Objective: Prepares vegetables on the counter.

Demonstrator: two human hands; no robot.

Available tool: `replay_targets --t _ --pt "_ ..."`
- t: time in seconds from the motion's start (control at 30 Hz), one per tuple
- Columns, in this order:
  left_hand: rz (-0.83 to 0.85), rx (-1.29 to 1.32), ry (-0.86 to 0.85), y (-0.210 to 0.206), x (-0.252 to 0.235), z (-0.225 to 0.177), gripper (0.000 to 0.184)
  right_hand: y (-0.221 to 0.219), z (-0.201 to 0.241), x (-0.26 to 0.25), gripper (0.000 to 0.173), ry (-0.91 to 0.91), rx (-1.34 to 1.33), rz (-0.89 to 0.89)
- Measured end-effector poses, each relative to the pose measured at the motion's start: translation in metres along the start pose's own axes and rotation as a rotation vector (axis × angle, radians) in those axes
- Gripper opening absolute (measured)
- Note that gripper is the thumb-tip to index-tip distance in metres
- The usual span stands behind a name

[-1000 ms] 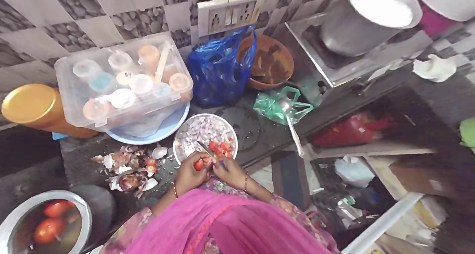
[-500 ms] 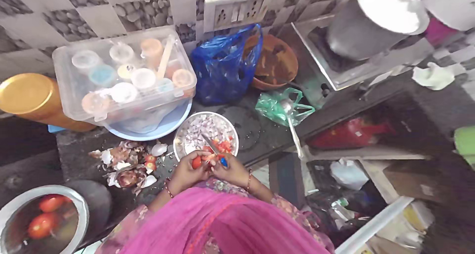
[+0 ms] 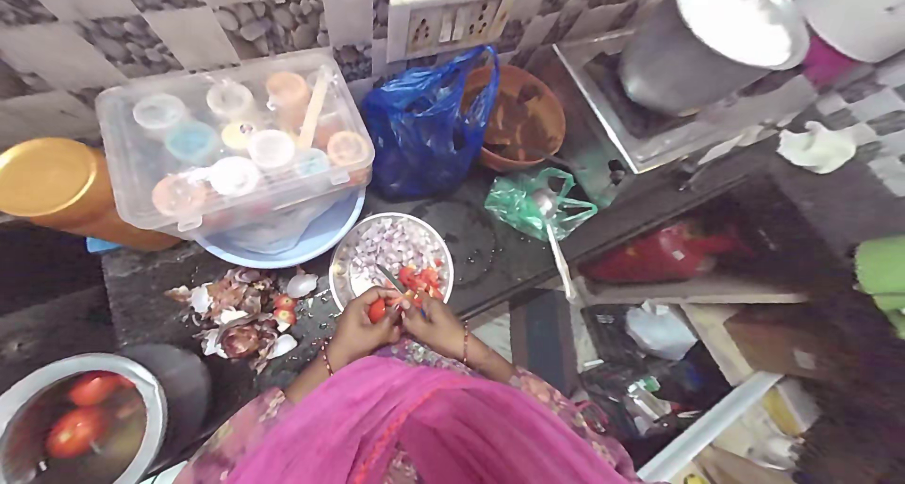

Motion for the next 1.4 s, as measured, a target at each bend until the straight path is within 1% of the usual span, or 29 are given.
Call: replay_targets --t 0.33,0.47,0.57,0.67,0.83,0.9,0.97,1.0,1.03,1.07,1.13,1.17,1.2,1.27,1.37,1.4 --pt "-0.012 -0.043 -0.033 -0.001 -0.002 0.001 0.021 -0.002 -0.001 -0.003 0.038 0.062 -0.031 -0.024" --pt "0.021 -0.036 0.099 -0.002 -0.003 -0.001 0.021 -0.002 -0.002 -0.004 0.034 0.097 -0.074 -0.002" --pt "0.048 0.069 0.197 0.000 -0.004 0.005 0.024 0.001 -0.005 -0.005 0.027 0.056 -0.203 0.119" --pt "0.050 0.195 0.293 0.001 -0.005 0.008 0.026 0.007 -0.003 -0.005 0.025 0.059 -0.291 0.218" --pt "0.052 0.238 0.374 -0.001 -0.003 0.007 0.022 0.007 -0.004 -0.006 0.024 0.101 -0.308 0.265" --pt "0.036 0.317 0.417 -0.001 -0.004 0.010 0.024 0.007 -0.006 -0.007 0.024 0.079 -0.399 0.273" --pt "-0.030 0.411 0.483 0.003 -0.003 0.014 0.025 0.008 -0.010 -0.007 0.024 0.026 -0.504 0.246" --pt "-0.065 0.417 0.504 0.006 -0.001 0.015 0.025 0.010 -0.010 -0.007 0.023 0.035 -0.471 0.202" --pt "-0.089 0.381 0.507 0.010 0.001 0.014 0.024 0.015 -0.007 -0.008 0.020 0.079 -0.344 0.130" --pt "-0.101 0.317 0.495 0.010 0.001 0.013 0.023 0.021 -0.005 -0.009 0.021 0.107 -0.150 0.062" --pt "-0.090 0.207 0.433 0.006 0.001 0.015 0.023 0.032 0.002 -0.008 0.041 0.065 0.283 0.012" --pt "-0.085 0.197 0.408 0.004 0.000 0.019 0.023 0.035 0.005 -0.008 0.050 0.028 0.436 0.012" --pt "-0.085 0.212 0.395 0.004 0.000 0.022 0.024 0.037 0.006 -0.008 0.056 -0.007 0.546 0.024" --pt "-0.095 0.244 0.402 0.006 -0.001 0.025 0.027 0.038 0.009 -0.009 0.055 -0.038 0.629 0.059" --pt "-0.105 0.314 0.427 0.008 0.000 0.027 0.041 0.039 0.009 -0.010 0.046 -0.026 0.638 0.102" --pt "-0.109 0.312 0.419 0.008 0.001 0.027 0.042 0.040 0.009 -0.009 0.044 -0.012 0.628 0.109"
Point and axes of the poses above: each hand's wrist, its own x-axis away from the middle knuckle, its own y-axis out of the back of the hand, z = x × y, the point moved 4 cm from there along -x, towards the middle knuckle, and after that the axes turned 15 degrees about -z, right-handed, at the moved point
